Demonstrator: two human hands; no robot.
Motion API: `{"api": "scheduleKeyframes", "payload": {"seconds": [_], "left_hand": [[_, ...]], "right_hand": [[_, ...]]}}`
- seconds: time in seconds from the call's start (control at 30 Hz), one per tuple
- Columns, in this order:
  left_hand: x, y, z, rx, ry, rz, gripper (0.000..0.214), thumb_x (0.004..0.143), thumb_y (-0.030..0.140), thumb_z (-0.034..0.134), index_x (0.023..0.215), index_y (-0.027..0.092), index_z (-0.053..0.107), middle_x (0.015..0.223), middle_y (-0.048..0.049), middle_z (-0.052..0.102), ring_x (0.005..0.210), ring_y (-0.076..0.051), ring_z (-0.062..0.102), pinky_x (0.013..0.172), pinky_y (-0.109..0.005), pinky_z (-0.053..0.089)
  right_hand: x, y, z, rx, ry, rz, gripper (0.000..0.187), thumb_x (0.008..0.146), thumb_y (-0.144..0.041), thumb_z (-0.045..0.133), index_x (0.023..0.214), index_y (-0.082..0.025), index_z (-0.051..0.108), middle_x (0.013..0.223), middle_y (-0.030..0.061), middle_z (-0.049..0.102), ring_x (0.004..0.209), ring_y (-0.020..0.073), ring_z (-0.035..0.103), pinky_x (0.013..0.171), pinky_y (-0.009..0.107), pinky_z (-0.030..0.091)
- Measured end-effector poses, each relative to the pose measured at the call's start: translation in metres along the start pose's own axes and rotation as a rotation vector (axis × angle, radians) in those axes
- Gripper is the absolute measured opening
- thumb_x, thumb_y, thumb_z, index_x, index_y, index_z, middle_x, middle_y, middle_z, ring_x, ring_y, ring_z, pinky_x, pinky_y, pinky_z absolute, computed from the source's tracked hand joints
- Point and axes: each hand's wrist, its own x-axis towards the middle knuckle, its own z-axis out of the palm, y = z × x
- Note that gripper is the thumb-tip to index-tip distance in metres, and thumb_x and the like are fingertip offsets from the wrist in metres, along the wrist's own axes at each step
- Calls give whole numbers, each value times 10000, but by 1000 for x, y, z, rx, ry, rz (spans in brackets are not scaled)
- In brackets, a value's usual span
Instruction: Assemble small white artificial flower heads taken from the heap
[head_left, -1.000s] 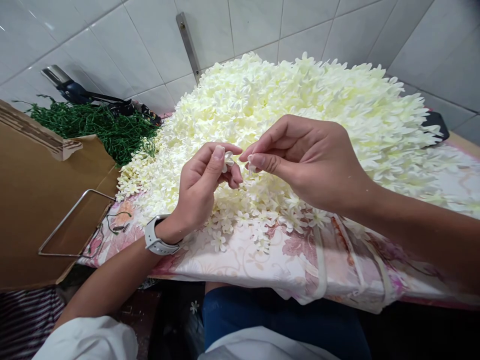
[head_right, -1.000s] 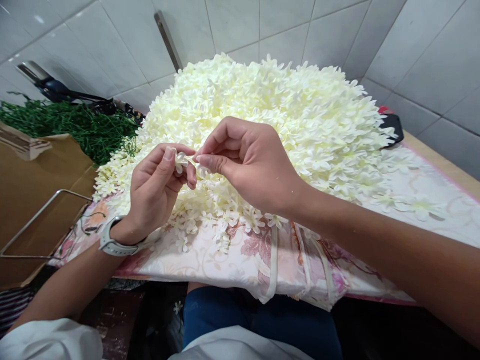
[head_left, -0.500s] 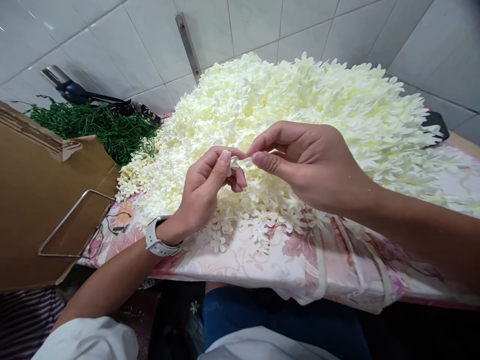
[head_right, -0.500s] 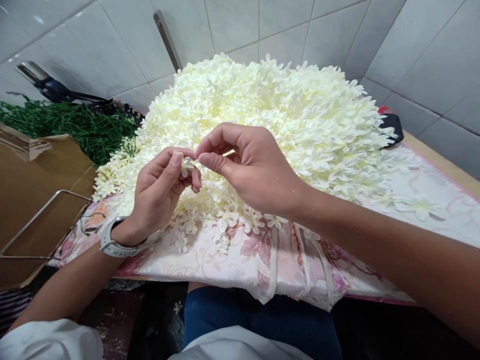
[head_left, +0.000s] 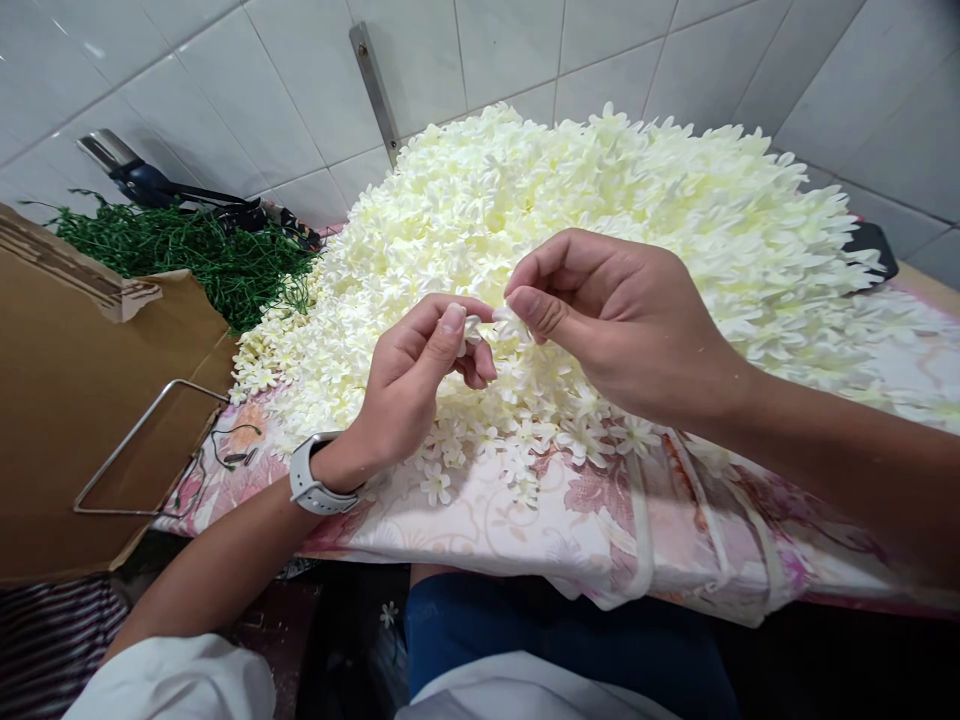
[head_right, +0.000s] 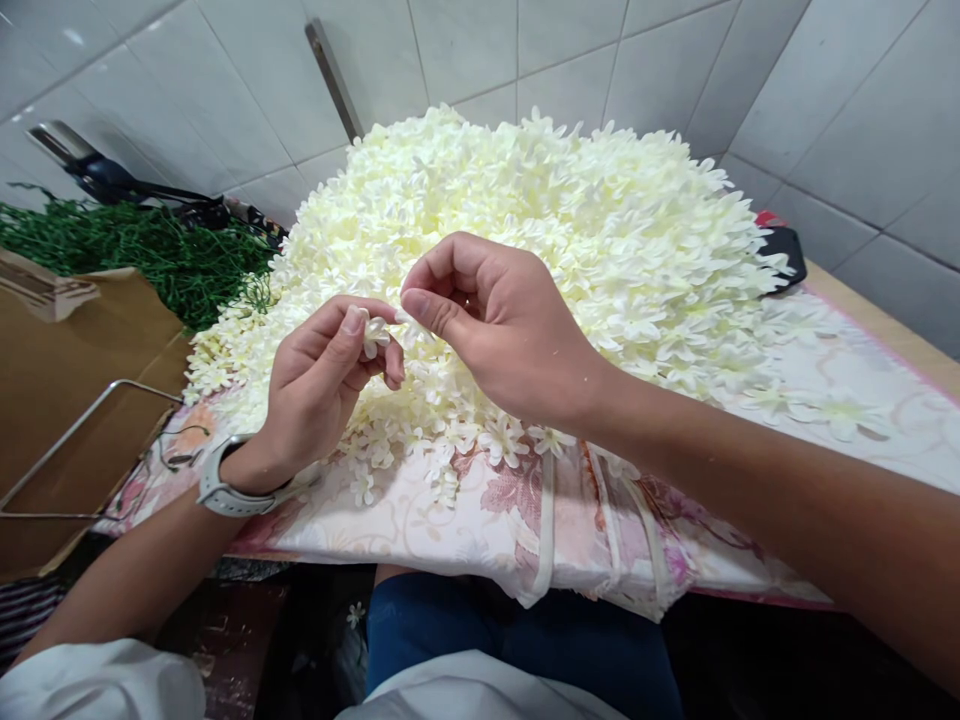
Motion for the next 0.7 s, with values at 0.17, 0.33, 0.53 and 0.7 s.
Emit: {"api": "scheduleKeyframes", "payload": {"seconds": [0.17,0.33,0.53,0.7], "left_hand": [[-1,0,0,-10,-30,2,237,1045,417,598,1042,218,727,768,6,655,688,-89,637,668,-210,529],[-1,2,1,1,-85,-45,242,1042,423,604,1038,198,692,733,19,648,671,-83,634,673,-206,519],[-1,7,4,44,-194,-126,325,1014,469,640,884,171,623,701,18,606,639,-79,584,638,-211,491],[0,6,4,66,-175,-83,287,1007,429,661,876,174,644,709,17,613,637,-78,597,629,-205,507]], "right_hand": [[-1,-5,3,49,-26,5,332,740,-424,943,837,-250,678,787,-9,658,688,136,578,640,290,562],[-3,-3,1,-27,34,23,241,809,-358,899,891,-248,701,782,-1,663,654,129,565,525,278,446],[-2,2,0,44,24,25,369,699,-453,960,899,-256,722,768,-6,691,679,150,639,576,286,550],[-2,3,0,96,12,-1,376,646,-447,985,851,-248,741,805,-6,700,720,145,664,612,273,595]]}}
